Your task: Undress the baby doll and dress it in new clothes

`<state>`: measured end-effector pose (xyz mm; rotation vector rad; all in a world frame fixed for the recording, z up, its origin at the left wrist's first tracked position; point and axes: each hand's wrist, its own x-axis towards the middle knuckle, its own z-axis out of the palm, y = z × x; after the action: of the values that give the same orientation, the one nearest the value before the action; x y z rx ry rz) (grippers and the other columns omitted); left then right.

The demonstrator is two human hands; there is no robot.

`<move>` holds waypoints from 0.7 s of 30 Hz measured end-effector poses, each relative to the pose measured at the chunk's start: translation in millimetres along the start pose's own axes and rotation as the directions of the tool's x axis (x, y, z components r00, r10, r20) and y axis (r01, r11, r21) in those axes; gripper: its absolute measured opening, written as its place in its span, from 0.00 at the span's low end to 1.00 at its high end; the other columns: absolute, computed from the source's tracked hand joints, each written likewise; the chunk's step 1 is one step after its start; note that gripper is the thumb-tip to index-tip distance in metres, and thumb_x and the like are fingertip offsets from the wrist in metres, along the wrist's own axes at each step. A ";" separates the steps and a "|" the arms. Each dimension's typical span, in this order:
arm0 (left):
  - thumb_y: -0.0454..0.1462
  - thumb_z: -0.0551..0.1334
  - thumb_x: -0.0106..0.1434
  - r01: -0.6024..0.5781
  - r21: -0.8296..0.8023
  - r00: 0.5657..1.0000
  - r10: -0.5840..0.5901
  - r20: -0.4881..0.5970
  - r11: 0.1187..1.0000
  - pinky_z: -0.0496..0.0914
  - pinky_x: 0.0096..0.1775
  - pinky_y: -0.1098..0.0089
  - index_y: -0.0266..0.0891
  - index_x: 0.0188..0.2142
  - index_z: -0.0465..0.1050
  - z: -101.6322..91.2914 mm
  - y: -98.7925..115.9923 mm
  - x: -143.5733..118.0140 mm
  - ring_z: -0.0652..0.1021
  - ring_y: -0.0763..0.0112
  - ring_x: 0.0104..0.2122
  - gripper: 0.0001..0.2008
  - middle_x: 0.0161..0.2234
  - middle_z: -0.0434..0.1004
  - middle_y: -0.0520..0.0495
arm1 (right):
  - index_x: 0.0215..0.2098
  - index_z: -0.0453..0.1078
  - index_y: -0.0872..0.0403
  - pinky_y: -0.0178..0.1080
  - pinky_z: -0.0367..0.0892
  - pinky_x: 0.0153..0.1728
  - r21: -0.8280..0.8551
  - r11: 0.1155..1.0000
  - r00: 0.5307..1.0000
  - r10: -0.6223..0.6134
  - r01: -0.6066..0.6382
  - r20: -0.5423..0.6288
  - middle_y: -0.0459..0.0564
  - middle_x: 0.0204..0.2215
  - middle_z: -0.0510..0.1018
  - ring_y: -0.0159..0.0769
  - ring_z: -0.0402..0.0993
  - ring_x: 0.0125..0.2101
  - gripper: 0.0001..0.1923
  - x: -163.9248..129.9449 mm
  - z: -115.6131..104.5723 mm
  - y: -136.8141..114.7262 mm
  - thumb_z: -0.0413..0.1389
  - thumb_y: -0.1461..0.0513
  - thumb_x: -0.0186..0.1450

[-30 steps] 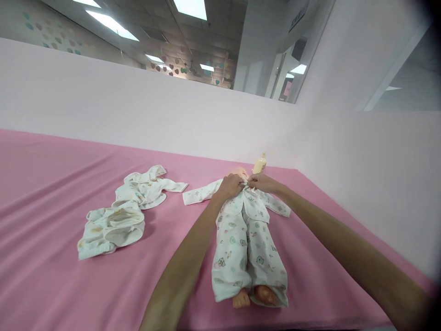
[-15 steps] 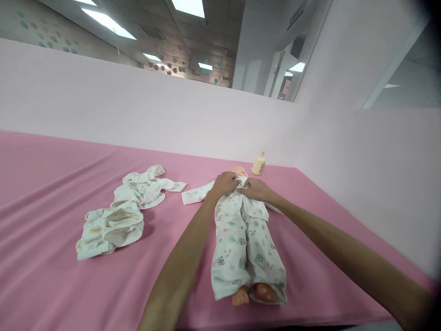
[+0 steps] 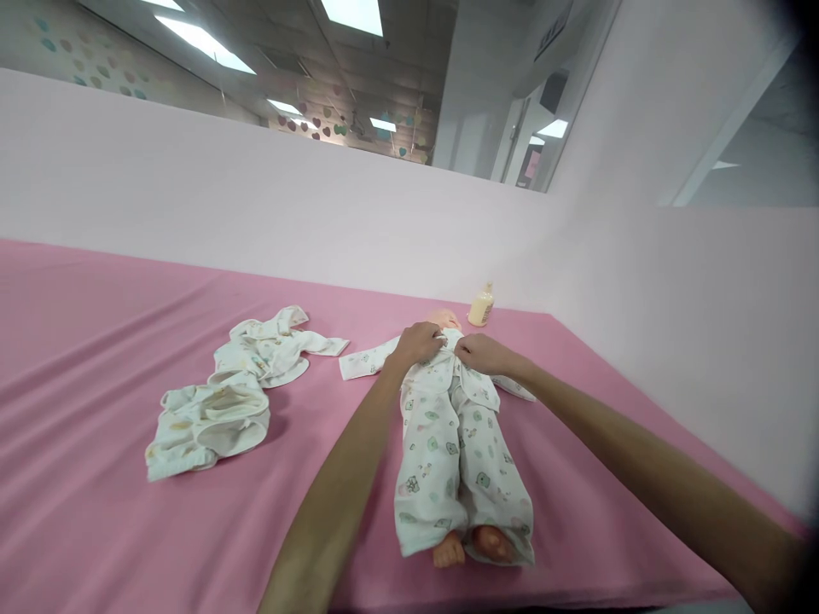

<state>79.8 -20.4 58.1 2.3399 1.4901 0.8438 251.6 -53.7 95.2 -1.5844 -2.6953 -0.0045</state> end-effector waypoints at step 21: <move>0.32 0.60 0.51 -0.141 0.035 0.957 0.127 0.260 0.989 0.53 0.26 0.68 0.39 0.17 0.49 -26.2 38.3 -16.1 0.65 0.71 0.22 0.17 0.18 0.56 0.52 | 0.27 0.65 0.55 0.36 0.60 0.28 -0.150 0.988 0.998 0.050 -0.045 0.031 0.56 0.31 0.77 0.40 0.75 0.31 0.10 -0.1 1.0 6.7 0.49 0.62 0.66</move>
<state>88.0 -54.7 92.4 2.4991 1.2741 0.5084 257.5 -50.5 94.2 -1.7027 -2.7417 -0.1842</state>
